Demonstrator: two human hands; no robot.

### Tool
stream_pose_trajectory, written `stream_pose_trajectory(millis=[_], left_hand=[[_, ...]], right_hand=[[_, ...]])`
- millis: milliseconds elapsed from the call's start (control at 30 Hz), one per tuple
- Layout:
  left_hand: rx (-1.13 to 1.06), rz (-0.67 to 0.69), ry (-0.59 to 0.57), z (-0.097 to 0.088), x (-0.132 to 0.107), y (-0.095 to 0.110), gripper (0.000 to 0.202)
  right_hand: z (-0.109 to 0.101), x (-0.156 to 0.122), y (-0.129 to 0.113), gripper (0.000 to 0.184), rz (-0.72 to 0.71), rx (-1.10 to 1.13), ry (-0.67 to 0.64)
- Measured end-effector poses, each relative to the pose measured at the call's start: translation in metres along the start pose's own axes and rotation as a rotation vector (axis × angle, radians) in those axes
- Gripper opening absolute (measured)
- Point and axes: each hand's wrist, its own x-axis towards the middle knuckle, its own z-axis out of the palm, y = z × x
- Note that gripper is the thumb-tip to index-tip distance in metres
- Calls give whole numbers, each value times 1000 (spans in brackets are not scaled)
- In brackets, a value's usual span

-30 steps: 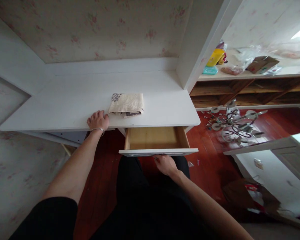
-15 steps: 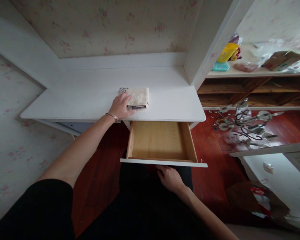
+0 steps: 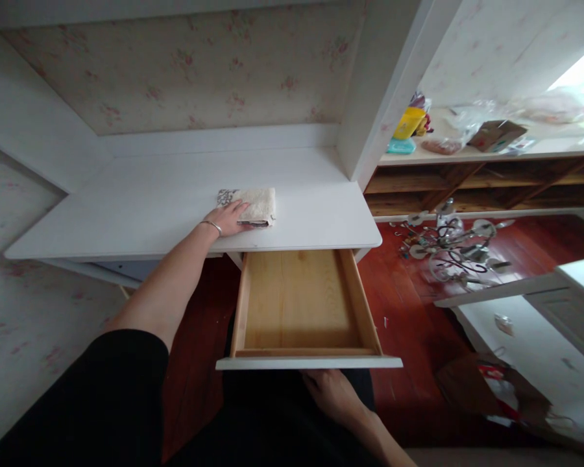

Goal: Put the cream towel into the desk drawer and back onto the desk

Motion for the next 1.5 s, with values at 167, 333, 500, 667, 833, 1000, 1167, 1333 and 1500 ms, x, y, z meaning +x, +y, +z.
stream_pose_trajectory(millis=[167, 333, 500, 667, 833, 1000, 1167, 1333, 1500], left_hand=[[46, -26, 31, 2, 6, -2, 68], [64, -97, 95, 1, 10, 13, 61], [107, -83, 144, -6, -3, 36, 47], [140, 25, 170, -1, -53, 62, 53], [143, 157, 255, 17, -118, 105, 61], [85, 268, 257, 56, -143, 145, 52], [82, 144, -10, 114, -118, 155, 47], [75, 35, -43, 140, -88, 147, 55], [61, 57, -6, 147, -77, 135, 61]], right_hand=[[-2, 0, 0, 33, 1, 17, -2], [-4, 1, -1, 33, 8, 35, -16], [-4, 1, 0, 32, 1, 63, -2], [2, 3, 7, 32, 1, 79, -23], [5, 5, 11, 35, -11, 43, -37], [0, 4, 7, 38, -42, 22, -35], [0, 3, 4, 34, -22, 1, -32], [4, 1, 5, 34, -15, 1, 10], [6, 1, 7, 33, -15, 2, 21]])
